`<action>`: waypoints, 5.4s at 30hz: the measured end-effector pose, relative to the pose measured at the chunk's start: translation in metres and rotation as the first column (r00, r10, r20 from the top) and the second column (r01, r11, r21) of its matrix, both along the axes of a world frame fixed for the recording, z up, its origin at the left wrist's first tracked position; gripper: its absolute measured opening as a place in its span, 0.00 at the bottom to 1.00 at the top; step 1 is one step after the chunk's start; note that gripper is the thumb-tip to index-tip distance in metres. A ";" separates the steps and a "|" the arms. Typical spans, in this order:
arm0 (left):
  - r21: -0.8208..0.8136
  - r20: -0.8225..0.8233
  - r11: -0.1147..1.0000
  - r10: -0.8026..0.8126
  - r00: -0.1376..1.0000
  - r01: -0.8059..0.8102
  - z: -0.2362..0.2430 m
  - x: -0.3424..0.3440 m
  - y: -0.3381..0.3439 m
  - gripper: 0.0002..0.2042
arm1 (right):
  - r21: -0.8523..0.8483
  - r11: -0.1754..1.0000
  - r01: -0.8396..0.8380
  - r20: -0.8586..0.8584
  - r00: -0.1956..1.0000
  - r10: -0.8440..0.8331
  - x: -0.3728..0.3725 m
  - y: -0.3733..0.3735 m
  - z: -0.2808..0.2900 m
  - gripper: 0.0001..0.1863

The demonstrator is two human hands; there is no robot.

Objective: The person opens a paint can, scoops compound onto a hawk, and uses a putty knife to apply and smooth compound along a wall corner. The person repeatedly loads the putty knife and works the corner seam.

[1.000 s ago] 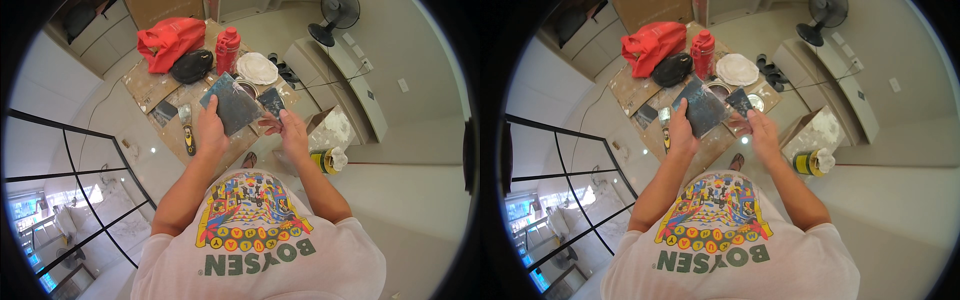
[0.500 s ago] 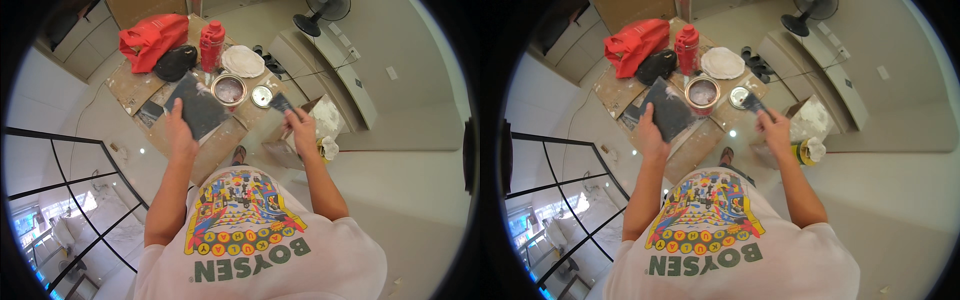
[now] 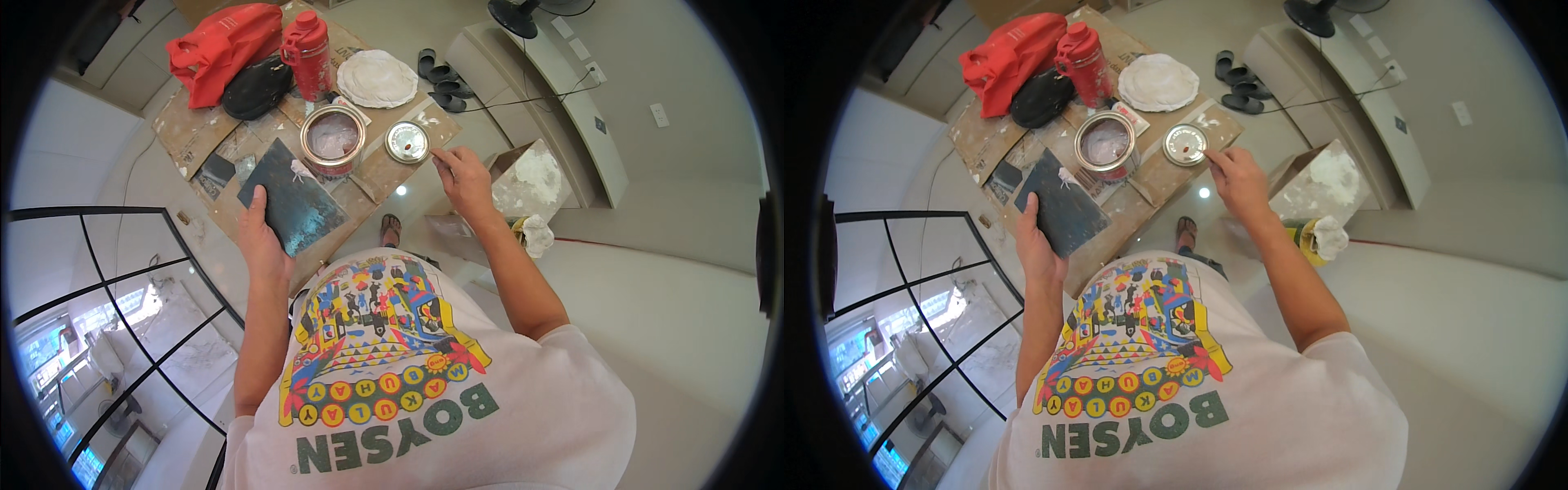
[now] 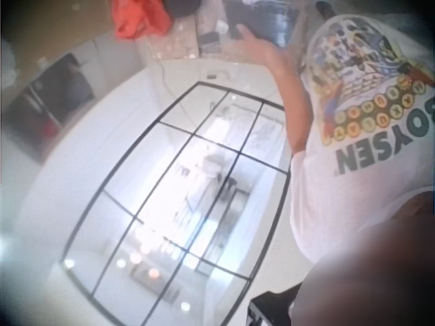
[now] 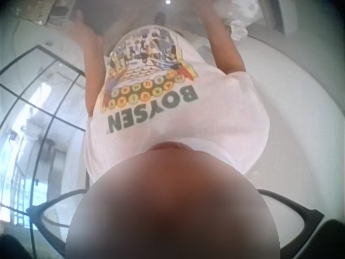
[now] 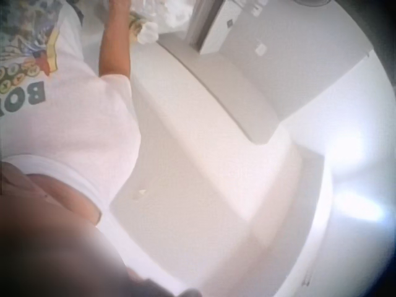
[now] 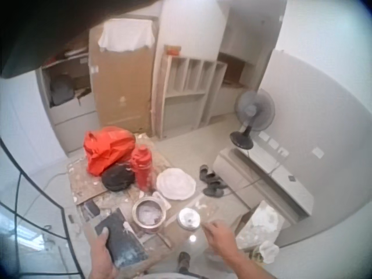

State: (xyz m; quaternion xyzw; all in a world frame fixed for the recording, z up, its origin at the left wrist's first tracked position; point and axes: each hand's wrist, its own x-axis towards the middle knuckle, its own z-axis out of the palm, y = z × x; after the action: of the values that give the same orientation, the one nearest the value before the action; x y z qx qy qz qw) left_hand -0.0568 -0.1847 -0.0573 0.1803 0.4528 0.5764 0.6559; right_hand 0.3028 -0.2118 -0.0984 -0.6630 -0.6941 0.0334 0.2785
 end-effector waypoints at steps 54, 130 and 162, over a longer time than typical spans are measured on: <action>-0.039 0.071 0.999 0.037 0.997 -0.034 0.007 0.026 0.012 0.11 | -0.398 0.873 -0.281 -0.783 0.600 -0.164 -0.014 0.017 0.094 0.13; -0.110 0.350 0.174 -0.915 0.202 0.979 0.083 0.225 -0.204 0.17 | 0.391 0.826 0.405 -0.086 0.910 -0.405 -0.043 -0.396 0.153 0.36; 0.240 -0.007 -0.390 -0.916 -0.400 0.889 0.048 0.449 -0.305 0.12 | -0.306 -0.394 0.867 -0.805 -0.456 -0.380 -0.099 -0.432 0.103 0.16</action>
State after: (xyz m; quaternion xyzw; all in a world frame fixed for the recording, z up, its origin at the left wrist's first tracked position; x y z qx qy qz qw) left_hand 0.3918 -0.4901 -0.0091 0.4624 -0.0087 -0.1826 0.8676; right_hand 0.2041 -0.6434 0.0046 -0.6985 0.3200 -0.1808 0.6140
